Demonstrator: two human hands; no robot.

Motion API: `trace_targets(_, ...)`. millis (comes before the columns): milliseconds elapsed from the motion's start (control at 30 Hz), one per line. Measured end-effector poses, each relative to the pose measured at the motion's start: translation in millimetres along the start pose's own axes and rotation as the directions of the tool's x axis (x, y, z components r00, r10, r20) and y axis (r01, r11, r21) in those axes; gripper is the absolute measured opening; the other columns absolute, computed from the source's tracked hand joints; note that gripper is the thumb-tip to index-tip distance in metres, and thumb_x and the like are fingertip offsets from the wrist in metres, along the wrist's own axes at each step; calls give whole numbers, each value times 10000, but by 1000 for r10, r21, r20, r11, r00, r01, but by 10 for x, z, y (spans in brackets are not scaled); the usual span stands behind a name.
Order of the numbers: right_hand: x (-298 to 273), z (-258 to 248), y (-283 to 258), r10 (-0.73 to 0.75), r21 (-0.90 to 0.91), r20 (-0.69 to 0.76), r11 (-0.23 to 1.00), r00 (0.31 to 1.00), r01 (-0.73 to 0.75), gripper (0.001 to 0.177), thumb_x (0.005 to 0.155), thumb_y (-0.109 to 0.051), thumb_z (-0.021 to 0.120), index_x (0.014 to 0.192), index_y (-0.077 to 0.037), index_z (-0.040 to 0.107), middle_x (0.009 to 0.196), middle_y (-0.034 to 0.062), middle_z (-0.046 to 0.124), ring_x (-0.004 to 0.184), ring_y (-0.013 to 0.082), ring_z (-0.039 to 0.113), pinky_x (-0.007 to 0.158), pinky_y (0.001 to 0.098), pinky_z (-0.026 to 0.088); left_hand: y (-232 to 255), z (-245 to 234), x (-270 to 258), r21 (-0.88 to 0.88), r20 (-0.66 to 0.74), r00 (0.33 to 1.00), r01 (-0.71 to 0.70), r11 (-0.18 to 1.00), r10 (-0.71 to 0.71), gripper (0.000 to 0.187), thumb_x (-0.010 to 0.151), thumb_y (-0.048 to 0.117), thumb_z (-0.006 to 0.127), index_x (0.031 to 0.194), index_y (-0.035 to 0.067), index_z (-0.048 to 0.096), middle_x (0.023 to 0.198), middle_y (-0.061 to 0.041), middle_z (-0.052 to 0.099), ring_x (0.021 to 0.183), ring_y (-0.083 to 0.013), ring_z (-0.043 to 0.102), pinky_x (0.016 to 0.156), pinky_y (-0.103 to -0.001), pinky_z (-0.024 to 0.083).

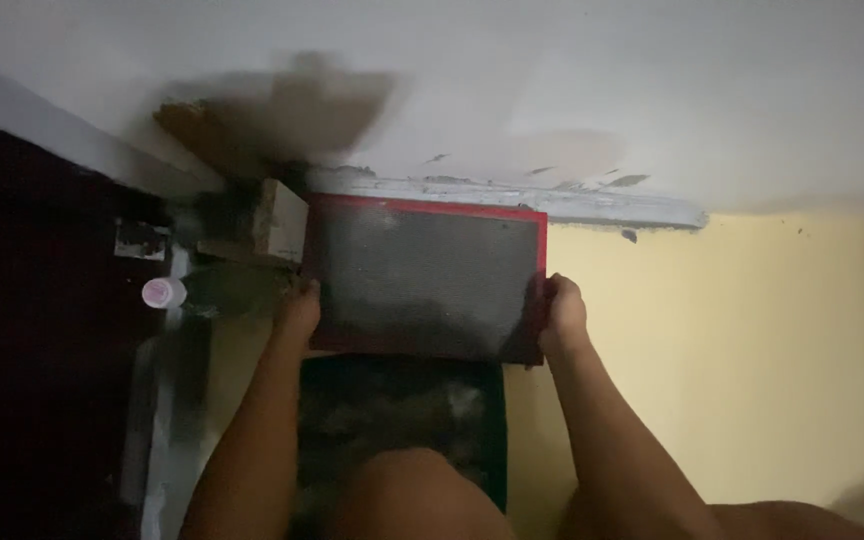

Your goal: Vacuum the floor around the desk and bed and move a flat object.

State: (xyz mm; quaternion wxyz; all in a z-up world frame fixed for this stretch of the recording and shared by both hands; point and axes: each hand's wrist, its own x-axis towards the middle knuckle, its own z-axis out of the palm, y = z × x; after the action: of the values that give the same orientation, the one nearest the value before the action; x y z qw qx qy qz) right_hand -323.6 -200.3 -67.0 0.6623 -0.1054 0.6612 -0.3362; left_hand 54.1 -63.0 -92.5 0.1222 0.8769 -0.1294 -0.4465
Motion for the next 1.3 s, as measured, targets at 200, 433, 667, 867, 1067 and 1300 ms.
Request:
trace_targets(200, 380, -231, 204, -118, -115, 94, 985, 989, 128, 232, 1015, -207, 452, 856, -60, 535, 785, 110, 549, 771, 271, 471, 732, 440, 404, 340, -186, -482, -117, 108, 987, 130, 985, -118, 640, 1100, 447, 327, 1581, 26, 358, 1601, -202, 403, 1436, -385, 449, 1175, -474, 362)
trace_targets(433, 74, 87, 0, -117, -285, -119, 955, 986, 79, 369, 1003, -254, 484, 1299, -36, 525, 1160, 137, 632, 1060, 261, 607, 961, 414, 489, 370, -235, -655, -214, 101, 995, 46, 976, -24, 623, 1094, 423, 360, 1597, 55, 359, 1623, -200, 391, 1431, -398, 453, 1176, -503, 384)
trace_targets(667, 93, 9, 155, -226, -433, -146, 890, 963, 143, 488, 1017, -332, 556, 1327, 39, 498, 1226, 198, 619, 1123, 302, 611, 994, 442, 506, 433, -262, -785, -141, 103, 974, 216, 966, -203, 701, 1069, 539, 363, 1641, 160, 219, 1656, -158, 308, 1493, -395, 353, 1150, -577, 409)
trace_targets(867, -166, -165, 319, -153, -337, -271, 940, 950, 55, 594, 961, -309, 616, 1385, 45, 398, 1287, 261, 581, 1162, 339, 606, 999, 461, 512, 24, -124, -328, -109, 41, 985, 174, 979, -170, 706, 1063, 525, 410, 1638, 155, 236, 1652, -185, 326, 1495, -404, 366, 1196, -577, 349)
trace_targets(1067, 48, -615, 165, -224, -444, -279, 892, 934, 81, 546, 1011, -361, 540, 1299, 96, 460, 1169, 272, 582, 1021, 341, 589, 908, 494, 488, 340, -280, -1156, -173, 109, 988, 130, 976, -112, 686, 1040, 461, 459, 1608, 108, 305, 1642, -165, 338, 1477, -393, 373, 1180, -568, 348)
trace_targets(1300, -126, -1060, -231, -209, -404, -330, 912, 920, 62, 462, 1017, -386, 428, 921, 10, 645, 840, 152, 641, 752, 268, 589, 734, 460, 448, 120, 490, -1189, -60, 137, 987, 97, 994, -88, 628, 1028, 437, 491, 1547, 85, 479, 1549, -167, 543, 1393, -374, 544, 1123, -551, 449)
